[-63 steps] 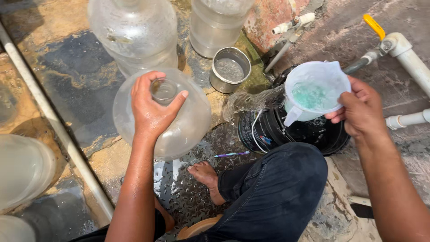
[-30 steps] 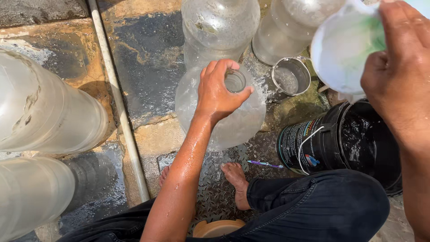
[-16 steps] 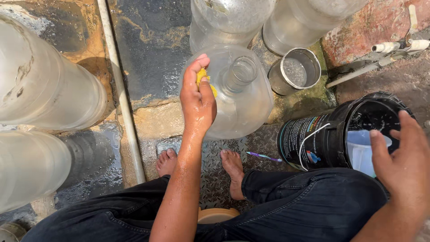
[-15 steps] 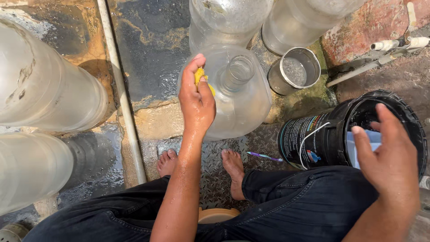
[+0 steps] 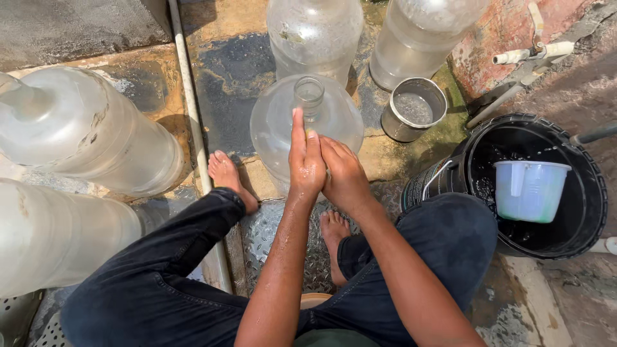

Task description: The person washes large plastic water bottles by hand, scrubbing the exterior with a yellow sponge and rinsing them with water poured from a white pitcher.

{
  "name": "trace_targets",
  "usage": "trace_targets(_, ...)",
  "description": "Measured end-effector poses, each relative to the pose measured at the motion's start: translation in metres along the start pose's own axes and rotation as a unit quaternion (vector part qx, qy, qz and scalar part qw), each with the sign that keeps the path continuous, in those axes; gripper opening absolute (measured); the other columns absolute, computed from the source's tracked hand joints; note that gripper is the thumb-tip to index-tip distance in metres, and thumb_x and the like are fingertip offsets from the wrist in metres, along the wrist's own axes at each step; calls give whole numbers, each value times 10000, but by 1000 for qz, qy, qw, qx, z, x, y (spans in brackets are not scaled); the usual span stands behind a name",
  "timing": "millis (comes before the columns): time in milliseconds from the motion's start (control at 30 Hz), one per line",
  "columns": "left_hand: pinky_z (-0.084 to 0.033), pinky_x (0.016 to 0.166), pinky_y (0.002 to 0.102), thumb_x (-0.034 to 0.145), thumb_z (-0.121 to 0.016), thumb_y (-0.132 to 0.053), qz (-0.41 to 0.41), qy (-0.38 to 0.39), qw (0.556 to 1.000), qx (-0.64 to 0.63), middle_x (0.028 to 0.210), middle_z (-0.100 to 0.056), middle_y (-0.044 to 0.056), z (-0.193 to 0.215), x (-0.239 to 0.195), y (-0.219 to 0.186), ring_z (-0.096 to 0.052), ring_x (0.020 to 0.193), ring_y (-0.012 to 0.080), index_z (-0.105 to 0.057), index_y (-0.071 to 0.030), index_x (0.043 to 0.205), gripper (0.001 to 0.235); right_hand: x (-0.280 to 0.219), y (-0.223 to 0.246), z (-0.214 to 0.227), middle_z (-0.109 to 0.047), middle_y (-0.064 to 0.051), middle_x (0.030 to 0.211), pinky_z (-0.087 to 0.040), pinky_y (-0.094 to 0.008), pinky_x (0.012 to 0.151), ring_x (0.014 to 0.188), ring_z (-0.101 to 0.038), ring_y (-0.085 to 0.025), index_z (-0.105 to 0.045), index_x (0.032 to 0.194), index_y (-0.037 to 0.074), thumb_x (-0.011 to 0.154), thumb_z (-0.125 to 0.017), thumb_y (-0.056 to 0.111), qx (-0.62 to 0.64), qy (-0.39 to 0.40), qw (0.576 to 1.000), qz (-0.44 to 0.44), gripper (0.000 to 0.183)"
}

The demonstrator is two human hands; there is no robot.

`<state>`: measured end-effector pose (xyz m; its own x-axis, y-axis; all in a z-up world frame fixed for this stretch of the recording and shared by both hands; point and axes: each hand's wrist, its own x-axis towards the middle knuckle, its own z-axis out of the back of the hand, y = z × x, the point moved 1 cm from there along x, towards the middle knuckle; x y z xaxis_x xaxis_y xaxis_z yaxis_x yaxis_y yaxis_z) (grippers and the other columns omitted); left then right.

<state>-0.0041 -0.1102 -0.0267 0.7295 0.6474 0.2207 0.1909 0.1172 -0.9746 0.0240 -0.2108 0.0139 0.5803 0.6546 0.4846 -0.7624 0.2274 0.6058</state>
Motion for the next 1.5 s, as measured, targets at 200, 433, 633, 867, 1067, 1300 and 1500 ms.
trace_targets(200,-250,1201,377,1032,-539,-241,45,36,998,26,1642,-259,228,4,6,-11,-274,1521,299,-172,23,1587,716,1,-8,-4,-702,-172,1044,-516,-475,931,1040,-660,-383,-682,1059,8,814,-707,-2,-42,-47,998,2,246)
trace_targets(433,-439,1017,477,772,-896,-284,-160,-57,945,278,1296,-558,231,-3,60,-34,-547,1215,385,-452,7,1387,812,0,-24,16,-647,-172,1066,-543,-407,826,936,-659,-340,-687,1169,-6,829,-682,-20,20,-174,981,-85,340)
trace_targets(633,-521,951,415,771,-797,-93,-232,24,963,134,1075,-670,65,-71,68,-49,-673,1039,286,-617,-122,1121,395,3,-73,15,-645,-166,1171,-524,-371,966,1072,-659,-292,-682,1228,-11,954,-662,21,-60,-262,962,-38,277)
trace_targets(867,-541,1027,330,726,-790,-69,-180,72,980,42,1177,-652,84,34,37,-22,-683,1130,208,-569,-78,1218,539,21,-126,18,-582,-114,1187,-498,-315,950,1062,-610,-209,-728,1224,12,1027,-514,35,56,-202,949,-237,292)
trace_targets(1067,-525,1068,404,915,-795,-47,-82,-166,977,-107,1192,-547,93,148,40,46,-613,1119,211,-449,-89,1243,479,-15,-165,-85,-636,-198,1404,-341,-433,1195,1391,-532,-332,-630,1350,-19,1029,-416,50,31,-73,979,-186,391)
trace_targets(1300,-546,992,448,881,-789,-174,-73,-143,971,-178,1046,-588,103,204,39,80,-632,991,239,-479,-88,1223,470,21,-136,-110,-464,-186,1574,-271,-453,1264,1511,-391,-344,-501,1471,-8,1034,-499,179,62,40,975,-209,475)
trace_targets(1500,-591,982,461,868,-751,-208,-70,-155,964,-203,1021,-624,136,219,33,88,-668,953,272,-501,-60,1244,475,23,-113,-110,-454,-132,1627,-137,-551,1288,1534,-394,-322,-474,1536,65,1071,-474,287,41,92,988,-119,515)
